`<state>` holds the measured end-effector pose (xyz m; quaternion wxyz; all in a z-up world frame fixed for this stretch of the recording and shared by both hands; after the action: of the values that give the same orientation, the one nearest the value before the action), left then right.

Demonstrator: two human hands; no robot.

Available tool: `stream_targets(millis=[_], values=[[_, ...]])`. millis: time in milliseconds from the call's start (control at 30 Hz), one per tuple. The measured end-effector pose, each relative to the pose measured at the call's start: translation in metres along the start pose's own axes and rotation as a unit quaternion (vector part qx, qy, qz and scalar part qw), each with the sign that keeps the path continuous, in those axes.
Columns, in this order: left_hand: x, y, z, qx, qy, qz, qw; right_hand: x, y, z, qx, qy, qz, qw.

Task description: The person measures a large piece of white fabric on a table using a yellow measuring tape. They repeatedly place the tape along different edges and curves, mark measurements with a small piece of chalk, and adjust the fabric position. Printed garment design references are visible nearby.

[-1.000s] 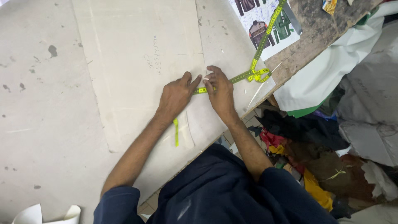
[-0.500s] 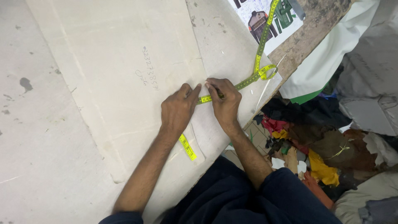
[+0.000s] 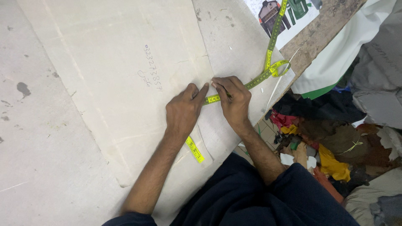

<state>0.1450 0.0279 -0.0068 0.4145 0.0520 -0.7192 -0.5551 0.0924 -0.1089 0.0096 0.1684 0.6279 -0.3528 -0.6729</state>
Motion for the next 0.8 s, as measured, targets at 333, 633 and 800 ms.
stream_targets(millis=[333, 633, 800], values=[[0.002, 0.004, -0.002, -0.009, -0.011, -0.001, 1.000, -0.005, -0.001, -0.004, 0.023, 0.026, 0.028, 0.999], [0.000, 0.002, -0.002, -0.026, -0.006, 0.024, 0.999, -0.001, -0.005, -0.023, 0.020, 0.029, 0.020, 0.999], [-0.001, 0.003, -0.002, -0.025, -0.007, 0.034, 0.999, -0.003, -0.005, -0.035, 0.036, 0.041, 0.031, 0.998]])
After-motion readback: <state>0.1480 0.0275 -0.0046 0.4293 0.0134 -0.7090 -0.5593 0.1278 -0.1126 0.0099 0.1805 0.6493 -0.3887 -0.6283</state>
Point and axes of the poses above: each hand's wrist, its own z-axis away from the middle knuckle, its own y-axis out of the back of the hand, x = y × z, the point moved 7 cm from there along -z, towards the middle knuckle, and after that the axes turned 14 degrees about -x, right-handed, at the moved point
